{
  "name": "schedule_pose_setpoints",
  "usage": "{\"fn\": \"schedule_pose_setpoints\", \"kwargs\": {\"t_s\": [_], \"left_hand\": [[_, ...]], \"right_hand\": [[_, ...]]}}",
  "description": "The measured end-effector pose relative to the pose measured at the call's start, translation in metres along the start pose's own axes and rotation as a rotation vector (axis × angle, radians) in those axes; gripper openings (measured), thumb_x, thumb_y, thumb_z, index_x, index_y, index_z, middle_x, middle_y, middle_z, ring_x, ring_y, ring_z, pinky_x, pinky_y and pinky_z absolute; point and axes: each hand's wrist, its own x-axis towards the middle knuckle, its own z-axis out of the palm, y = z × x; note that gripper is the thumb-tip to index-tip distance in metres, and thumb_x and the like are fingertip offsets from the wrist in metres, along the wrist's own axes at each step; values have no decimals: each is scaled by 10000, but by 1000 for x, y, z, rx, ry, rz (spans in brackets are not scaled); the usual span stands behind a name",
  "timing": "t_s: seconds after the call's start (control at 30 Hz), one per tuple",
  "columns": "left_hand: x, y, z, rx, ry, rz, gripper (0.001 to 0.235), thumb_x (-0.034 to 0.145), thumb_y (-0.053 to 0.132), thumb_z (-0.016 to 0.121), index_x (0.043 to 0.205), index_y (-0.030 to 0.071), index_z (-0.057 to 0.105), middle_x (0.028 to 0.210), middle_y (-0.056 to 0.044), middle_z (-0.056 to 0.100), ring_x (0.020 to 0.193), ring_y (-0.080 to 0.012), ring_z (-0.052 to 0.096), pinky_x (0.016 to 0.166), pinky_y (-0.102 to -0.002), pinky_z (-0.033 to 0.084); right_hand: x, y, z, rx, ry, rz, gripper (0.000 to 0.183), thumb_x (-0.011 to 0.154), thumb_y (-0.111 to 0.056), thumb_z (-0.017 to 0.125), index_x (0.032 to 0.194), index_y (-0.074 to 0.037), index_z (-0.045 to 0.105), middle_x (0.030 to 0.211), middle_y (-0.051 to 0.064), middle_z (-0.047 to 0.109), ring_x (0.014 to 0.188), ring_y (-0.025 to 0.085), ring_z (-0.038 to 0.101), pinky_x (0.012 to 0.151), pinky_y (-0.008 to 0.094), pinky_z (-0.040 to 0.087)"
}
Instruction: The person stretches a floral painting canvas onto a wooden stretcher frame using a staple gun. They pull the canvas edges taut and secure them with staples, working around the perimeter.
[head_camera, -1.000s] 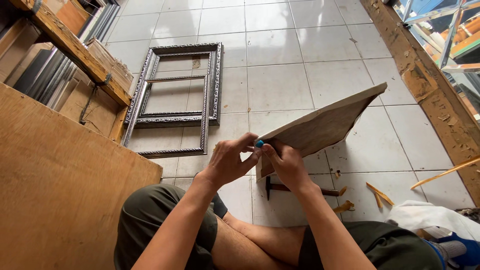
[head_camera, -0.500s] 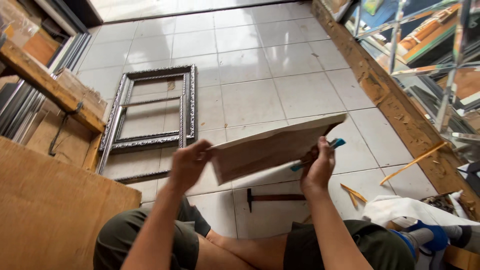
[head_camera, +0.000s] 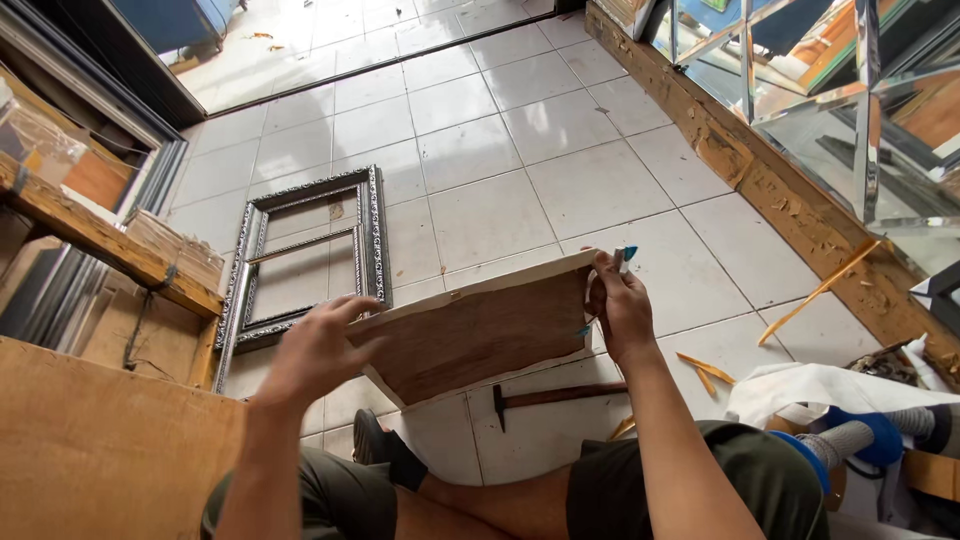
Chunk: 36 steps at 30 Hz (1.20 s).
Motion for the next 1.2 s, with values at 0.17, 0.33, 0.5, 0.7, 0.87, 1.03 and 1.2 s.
{"fn": "schedule_pose_setpoints", "kwargs": {"t_s": [0.17, 0.33, 0.5, 0.7, 0.87, 1.03, 1.2], "left_hand": [[51, 109, 54, -61, -19, 300, 374, 919, 248, 642, 1286, 179, 655, 1188, -162, 736, 1036, -510, 675, 880, -618, 534], [117, 162, 116, -150, -135, 369, 262, 1000, 391, 513, 1050, 262, 736, 1004, -83, 761, 1029, -459, 681, 903, -587, 541], [148, 154, 155, -183, -99, 377, 202, 966, 383, 588, 1004, 287, 761, 957, -36, 771, 1012, -407, 699, 903, -564, 558], [147, 160, 151, -167, -56, 310, 130, 883, 299, 635, 908, 234, 745, 821, -61, 730, 878, -367, 717, 787, -546, 573], [136, 171, 153, -67, 20, 326, 118, 847, 310, 649, 845, 194, 668, 740, -71, 662, 790, -378, 702, 734, -554, 573], [139, 161, 154, -56, 16, 337, 146, 823, 263, 663, 961, 246, 704, 825, -45, 713, 862, -378, 720, 787, -521, 574], [124, 159, 133, -225, -74, 451, 431, 782, 158, 738, 1195, 241, 646, 981, -80, 768, 992, -407, 712, 851, -571, 549]], "right_hand": [[26, 26, -31, 119, -91, 66, 372, 985, -266, 615, 1253, -19, 690, 814, 49, 642, 742, 147, 680, 666, 292, 492], [26, 25, -41, -346, -55, -215, 261, 1004, -217, 691, 1151, -6, 737, 717, 79, 684, 642, 73, 570, 596, 234, 471], [42, 37, -50, -599, 28, -300, 218, 984, -307, 713, 994, -100, 779, 602, 59, 668, 652, 177, 662, 719, 368, 540], [54, 54, -48, -481, 6, -279, 200, 991, -292, 709, 940, -101, 738, 604, 64, 591, 627, 119, 544, 588, 311, 449], [26, 14, -33, -176, -49, -199, 224, 978, -93, 615, 1188, -74, 690, 711, -22, 546, 695, 45, 485, 590, 172, 383], [56, 48, -63, -246, -14, -293, 92, 878, -16, 660, 955, -60, 686, 746, -35, 550, 771, 59, 523, 691, 235, 464], [34, 42, -43, -638, 42, -673, 224, 798, -42, 807, 971, -82, 669, 801, 110, 578, 799, 270, 648, 633, 382, 547]]}}
